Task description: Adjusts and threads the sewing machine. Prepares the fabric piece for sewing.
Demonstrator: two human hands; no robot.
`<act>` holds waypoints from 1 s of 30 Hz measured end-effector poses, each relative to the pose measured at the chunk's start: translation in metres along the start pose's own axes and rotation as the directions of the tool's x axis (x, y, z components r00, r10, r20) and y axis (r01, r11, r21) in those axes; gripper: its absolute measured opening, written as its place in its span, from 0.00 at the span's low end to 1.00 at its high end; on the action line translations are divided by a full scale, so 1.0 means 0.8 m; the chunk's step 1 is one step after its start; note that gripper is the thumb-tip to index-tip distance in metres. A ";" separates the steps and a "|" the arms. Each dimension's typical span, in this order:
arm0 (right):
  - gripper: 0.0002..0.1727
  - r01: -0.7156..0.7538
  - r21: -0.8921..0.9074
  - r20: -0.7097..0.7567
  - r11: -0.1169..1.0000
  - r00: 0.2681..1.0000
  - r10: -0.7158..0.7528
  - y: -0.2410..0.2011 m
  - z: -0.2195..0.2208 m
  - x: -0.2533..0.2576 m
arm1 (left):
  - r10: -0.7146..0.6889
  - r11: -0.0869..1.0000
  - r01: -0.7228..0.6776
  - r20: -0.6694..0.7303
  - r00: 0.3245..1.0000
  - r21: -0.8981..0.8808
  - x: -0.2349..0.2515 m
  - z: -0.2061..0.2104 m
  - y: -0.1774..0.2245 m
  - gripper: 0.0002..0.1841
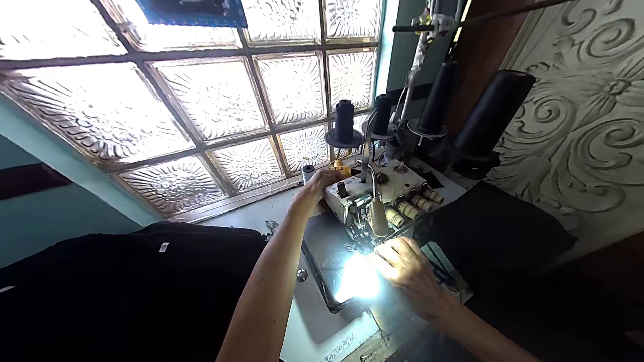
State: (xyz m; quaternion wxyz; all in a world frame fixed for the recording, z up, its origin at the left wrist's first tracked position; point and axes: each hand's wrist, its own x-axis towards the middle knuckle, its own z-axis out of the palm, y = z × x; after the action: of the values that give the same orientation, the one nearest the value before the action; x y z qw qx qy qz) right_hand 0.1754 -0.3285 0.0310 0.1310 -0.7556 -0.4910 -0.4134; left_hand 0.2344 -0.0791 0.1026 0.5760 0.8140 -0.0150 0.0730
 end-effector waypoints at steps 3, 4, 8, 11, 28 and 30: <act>0.14 0.050 0.004 -0.012 0.999 0.999 -0.050 0.005 0.001 0.003 | -0.037 0.999 0.037 0.013 0.999 -0.004 0.003 -0.002 -0.001 0.16; 0.14 0.066 0.004 -0.014 0.998 0.998 -0.066 0.007 0.002 0.003 | -0.045 0.999 0.045 0.014 0.999 -0.007 0.003 -0.002 0.000 0.16; 0.14 0.105 0.002 -0.018 0.994 0.994 -0.105 0.011 0.003 0.003 | -0.034 0.999 0.035 0.027 0.999 -0.023 0.003 -0.002 -0.005 0.16; 0.15 0.105 -0.004 -0.034 0.994 0.994 -0.105 0.012 0.005 0.000 | -0.040 0.999 0.041 0.033 0.999 -0.015 0.005 -0.002 -0.004 0.16; 0.14 0.010 -0.034 0.005 0.999 1.000 -0.010 -0.001 -0.004 0.004 | -0.096 0.994 0.093 0.050 0.994 0.050 0.013 -0.004 -0.008 0.15; 0.14 0.039 0.006 -0.010 0.999 0.999 -0.039 -0.005 -0.002 0.007 | -0.113 0.993 0.112 0.040 0.993 0.021 0.013 -0.003 -0.006 0.15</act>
State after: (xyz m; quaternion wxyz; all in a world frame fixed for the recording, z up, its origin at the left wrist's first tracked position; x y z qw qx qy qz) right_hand 0.1722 -0.3243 0.0352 0.1277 -0.7433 -0.5064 -0.4180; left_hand 0.2447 -0.0745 0.1000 0.5711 0.8203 0.0197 0.0236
